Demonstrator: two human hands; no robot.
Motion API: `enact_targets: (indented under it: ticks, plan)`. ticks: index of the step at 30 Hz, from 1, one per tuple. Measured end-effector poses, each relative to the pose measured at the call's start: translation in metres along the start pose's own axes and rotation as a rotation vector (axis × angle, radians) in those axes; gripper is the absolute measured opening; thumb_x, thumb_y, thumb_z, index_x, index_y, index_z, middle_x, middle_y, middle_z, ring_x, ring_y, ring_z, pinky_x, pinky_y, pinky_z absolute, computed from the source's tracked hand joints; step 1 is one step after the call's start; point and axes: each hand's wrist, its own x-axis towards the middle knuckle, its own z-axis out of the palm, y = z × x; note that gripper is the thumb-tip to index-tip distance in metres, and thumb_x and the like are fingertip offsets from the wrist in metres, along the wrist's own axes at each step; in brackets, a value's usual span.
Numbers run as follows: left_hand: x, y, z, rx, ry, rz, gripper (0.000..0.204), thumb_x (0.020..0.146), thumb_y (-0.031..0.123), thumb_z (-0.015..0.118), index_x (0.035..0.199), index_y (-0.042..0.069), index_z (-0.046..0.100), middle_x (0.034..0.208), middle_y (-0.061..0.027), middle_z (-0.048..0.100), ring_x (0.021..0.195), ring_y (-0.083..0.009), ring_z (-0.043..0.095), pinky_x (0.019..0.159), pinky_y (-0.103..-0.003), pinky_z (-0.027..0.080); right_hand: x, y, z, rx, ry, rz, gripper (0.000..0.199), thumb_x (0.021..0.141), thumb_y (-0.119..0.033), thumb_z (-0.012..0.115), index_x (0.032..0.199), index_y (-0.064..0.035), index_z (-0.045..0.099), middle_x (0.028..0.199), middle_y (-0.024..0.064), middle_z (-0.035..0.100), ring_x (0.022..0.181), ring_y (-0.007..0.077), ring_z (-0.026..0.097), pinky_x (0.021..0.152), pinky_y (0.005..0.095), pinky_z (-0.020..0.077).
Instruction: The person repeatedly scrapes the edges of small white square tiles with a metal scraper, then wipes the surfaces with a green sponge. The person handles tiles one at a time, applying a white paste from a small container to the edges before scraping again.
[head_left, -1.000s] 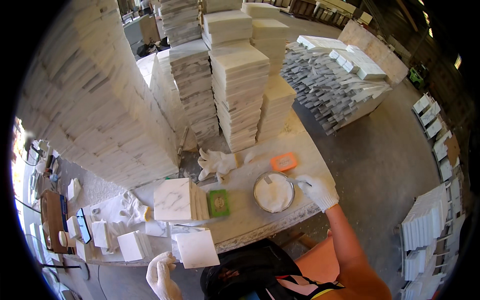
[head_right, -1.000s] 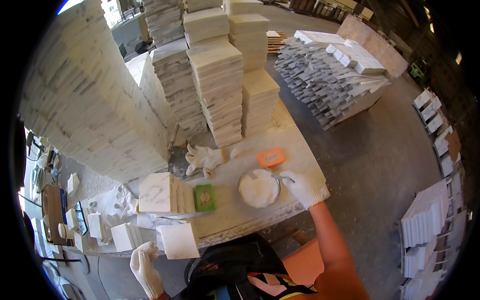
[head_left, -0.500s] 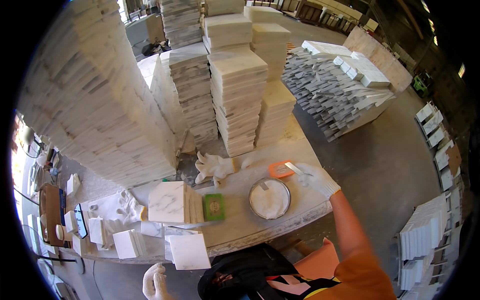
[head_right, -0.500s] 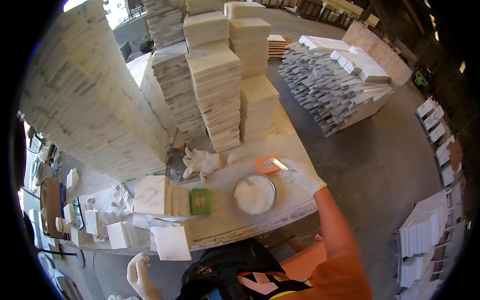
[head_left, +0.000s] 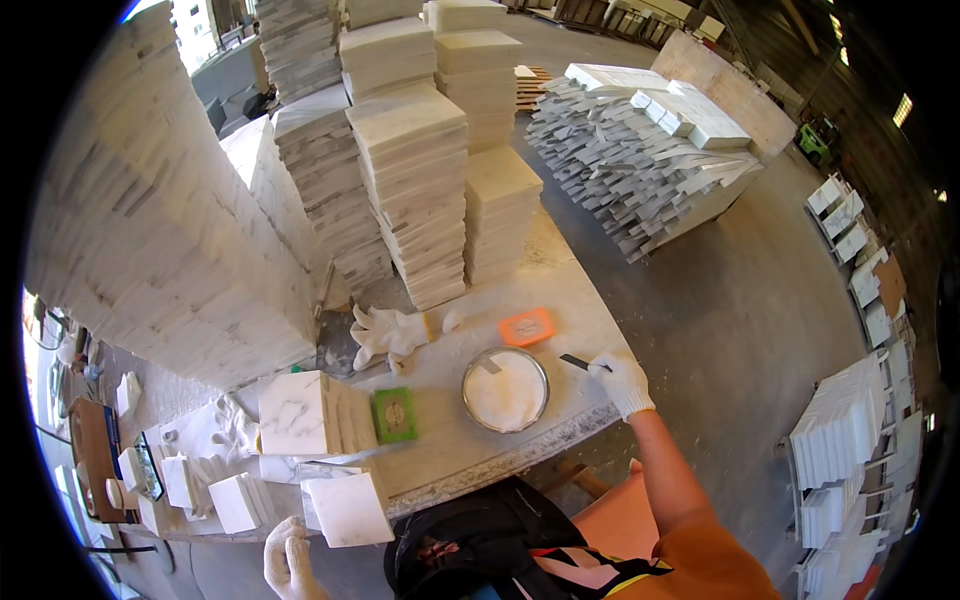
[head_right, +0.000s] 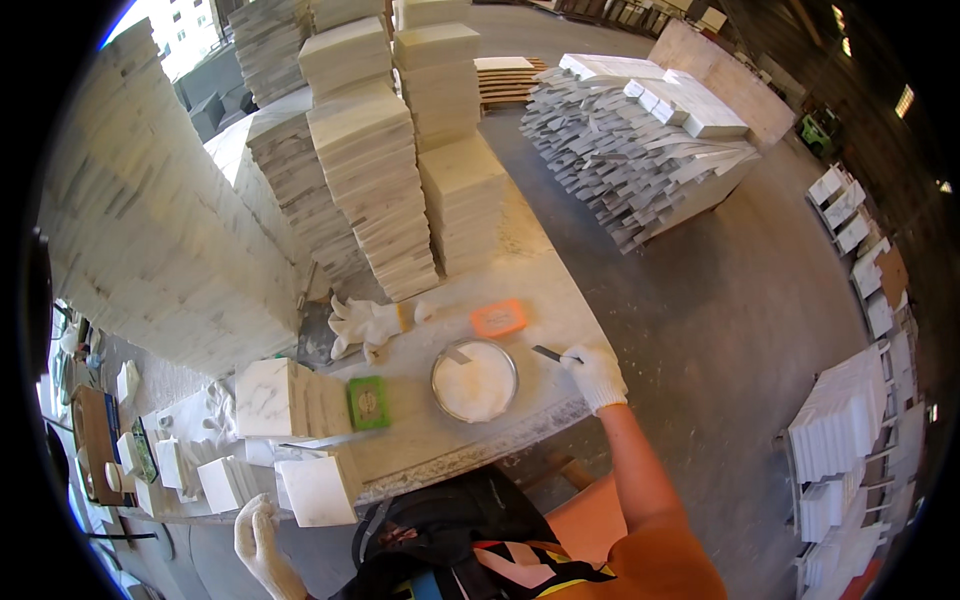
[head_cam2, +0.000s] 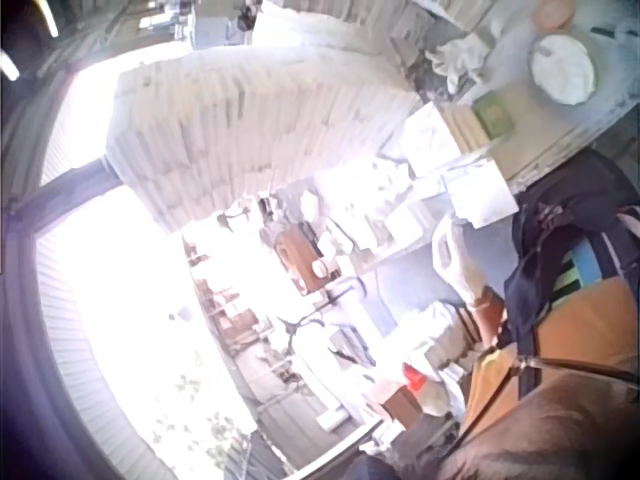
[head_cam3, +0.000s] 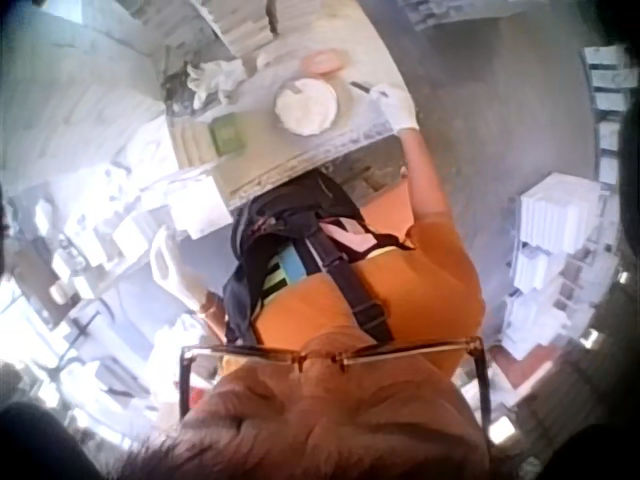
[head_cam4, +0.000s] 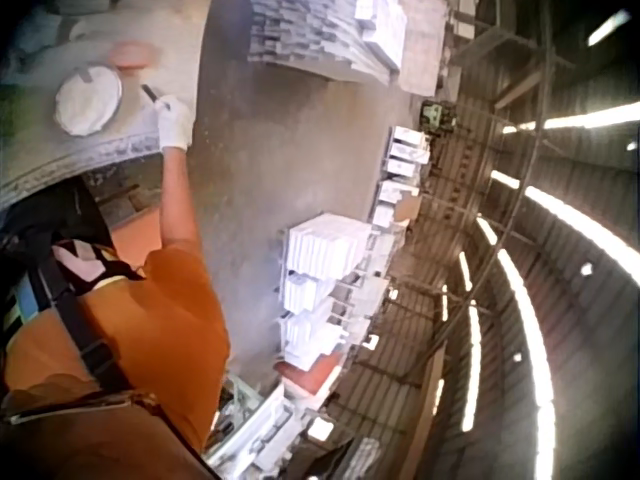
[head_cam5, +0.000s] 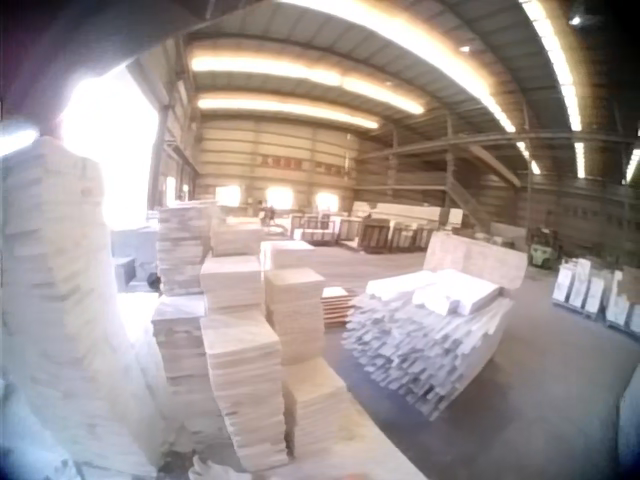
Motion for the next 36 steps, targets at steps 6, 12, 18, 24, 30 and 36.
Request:
enact_targets:
  ticks: [6,12,18,24,30,36]
  plan:
    - [0.004,0.012,0.011,0.083,-0.034,0.044,0.022,0.103,0.004,0.062,0.119,-0.007,0.072,0.117,-0.0140,0.074,0.103,-0.0195,0.068,0.090,-0.031,0.054,-0.003,0.003,-0.001,0.025,-0.018,-0.025,0.031,0.092,-0.038,0.069,0.111,-0.0165,0.079,0.101,0.0137,0.077,0.094,0.0311,0.074,0.083,0.0406,0.0564]
    - [0.003,0.004,0.007,0.055,0.035,0.040,0.022,0.103,0.010,0.061,0.114,-0.006,0.072,0.114,-0.0129,0.074,0.099,-0.0187,0.067,0.089,-0.031,0.053,0.000,-0.004,-0.003,-0.172,0.039,-0.128,0.026,0.089,-0.033,0.070,0.107,-0.0168,0.079,0.096,0.0150,0.076,0.093,0.0347,0.071,0.081,0.0445,0.0554]
    - [0.018,-0.013,-0.012,0.058,0.097,0.074,0.009,0.092,0.000,0.069,0.097,-0.006,0.073,0.112,-0.0151,0.074,0.098,-0.0182,0.067,0.088,-0.030,0.053,-0.001,-0.017,0.011,-0.027,0.089,-0.225,0.018,0.088,-0.015,0.070,0.101,-0.0040,0.076,0.089,0.0157,0.073,0.088,0.0307,0.069,0.080,0.0392,0.0539]
    - [0.041,-0.043,-0.056,0.341,0.194,0.287,0.017,0.092,0.011,0.075,0.104,0.000,0.075,0.111,-0.0147,0.076,0.097,-0.0244,0.074,0.087,-0.033,0.057,0.016,-0.009,0.017,0.304,0.181,-0.341,0.023,0.099,-0.011,0.066,0.117,0.0037,0.070,0.109,0.0140,0.076,0.101,0.0217,0.070,0.092,0.0359,0.0546]
    - [0.075,-0.076,-0.078,0.599,0.227,0.361,0.024,0.090,0.016,0.077,0.111,0.004,0.075,0.104,-0.0137,0.074,0.091,-0.0280,0.073,0.081,-0.034,0.057,-0.027,-0.121,-0.001,0.305,0.019,-0.380,0.023,0.100,-0.012,0.065,0.114,0.0045,0.071,0.110,0.0142,0.075,0.104,0.0232,0.070,0.094,0.0351,0.0534]
    - [0.142,-0.090,-0.065,0.701,0.025,0.465,0.025,0.088,0.023,0.076,0.109,0.009,0.074,0.102,-0.0136,0.074,0.094,-0.0340,0.071,0.080,-0.042,0.057,-0.049,-0.136,0.012,0.276,-0.047,-0.484,0.021,0.097,-0.013,0.069,0.110,0.0025,0.073,0.105,0.0150,0.074,0.100,0.0268,0.071,0.093,0.0375,0.0537]
